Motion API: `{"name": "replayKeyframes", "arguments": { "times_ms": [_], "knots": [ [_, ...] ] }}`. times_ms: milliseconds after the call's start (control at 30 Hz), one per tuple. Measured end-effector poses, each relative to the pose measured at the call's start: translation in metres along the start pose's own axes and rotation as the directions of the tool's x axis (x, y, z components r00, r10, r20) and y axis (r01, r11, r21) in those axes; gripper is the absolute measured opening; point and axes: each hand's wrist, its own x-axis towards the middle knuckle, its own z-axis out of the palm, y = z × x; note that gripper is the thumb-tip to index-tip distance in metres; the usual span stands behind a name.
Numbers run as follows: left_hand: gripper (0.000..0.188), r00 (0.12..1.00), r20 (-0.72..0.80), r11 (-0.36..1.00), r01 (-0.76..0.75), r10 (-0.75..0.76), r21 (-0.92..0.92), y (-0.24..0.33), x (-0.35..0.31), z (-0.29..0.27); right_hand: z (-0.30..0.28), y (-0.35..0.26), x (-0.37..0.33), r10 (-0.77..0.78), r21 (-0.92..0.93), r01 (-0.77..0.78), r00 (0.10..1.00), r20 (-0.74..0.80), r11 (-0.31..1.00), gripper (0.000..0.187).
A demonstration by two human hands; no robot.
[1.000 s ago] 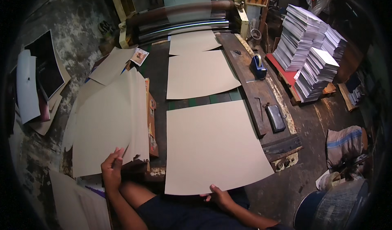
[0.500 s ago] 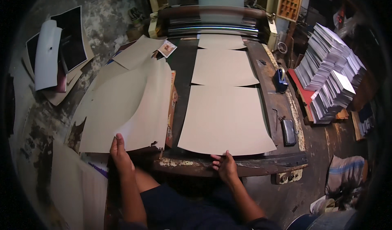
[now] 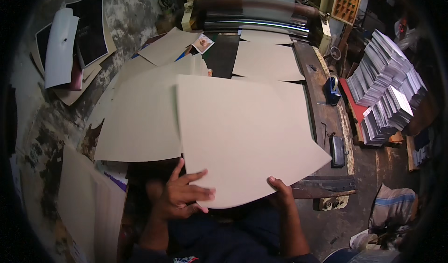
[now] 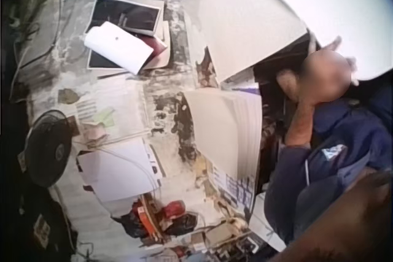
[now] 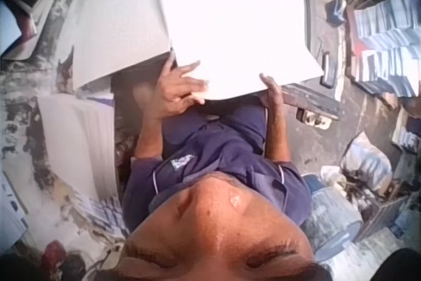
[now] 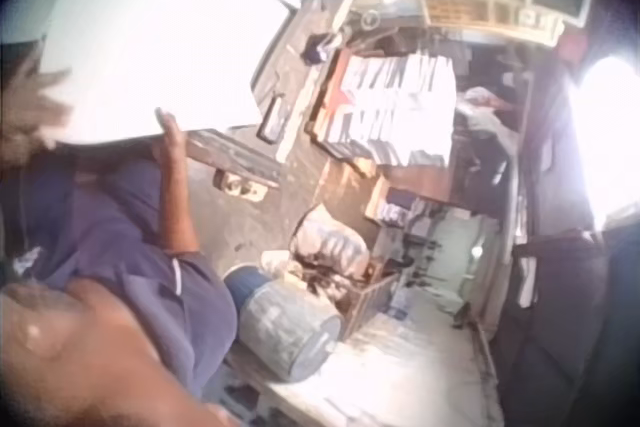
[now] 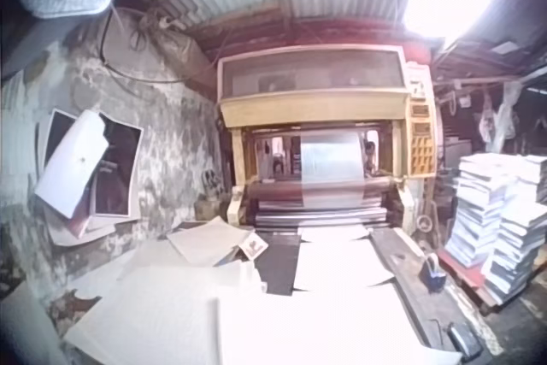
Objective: The person picks up large sheets of paper from a stack and feeds them one by one into the rollers of a laminating machine.
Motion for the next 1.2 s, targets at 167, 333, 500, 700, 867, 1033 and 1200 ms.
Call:
{"name": "replayKeyframes", "arguments": {
  "times_ms": [167, 333, 500, 700, 867, 1033, 1200],
  "knots": [
    [0.06, 0.833, -0.548, 0.815, 0.366, -0.073, 0.449, -0.046, 0.007, -0.002, -0.014, 0.025, -0.016, 0.076, -0.139, -0.133, 0.931, -0.358, 0.981, 0.028],
    [0.057, 0.823, -0.556, 0.771, 0.426, -0.113, 0.474, -0.072, 0.0, -0.005, -0.023, 0.061, -0.043, 0.153, -0.2, -0.272, 0.872, -0.464, 0.941, 0.036],
    [0.035, 0.622, -0.639, 0.847, 0.525, -0.453, -0.089, -0.082, 0.009, -0.008, -0.012, 0.07, -0.055, 0.177, -0.17, -0.316, 0.818, -0.547, 0.934, 0.035],
    [0.029, 0.464, -0.584, 0.742, 0.487, -0.666, -0.46, -0.092, 0.018, -0.013, -0.006, 0.072, -0.051, 0.156, -0.157, -0.292, 0.808, -0.568, 0.943, 0.036],
    [0.029, 0.536, -0.68, 0.859, 0.406, -0.5, -0.312, -0.08, 0.016, 0.0, -0.012, 0.077, -0.059, 0.199, -0.228, -0.326, 0.872, -0.447, 0.918, 0.042],
    [0.03, 0.557, -0.752, 0.842, 0.54, -0.352, 0.006, -0.065, 0.0, 0.003, 0.007, 0.084, -0.077, 0.224, -0.218, -0.367, 0.843, -0.489, 0.904, 0.049],
    [0.041, 0.651, -0.582, 0.822, 0.567, -0.487, -0.053, -0.06, -0.01, -0.006, 0.013, 0.084, -0.081, 0.181, -0.178, -0.304, 0.849, -0.497, 0.936, 0.047]
  ]
}}
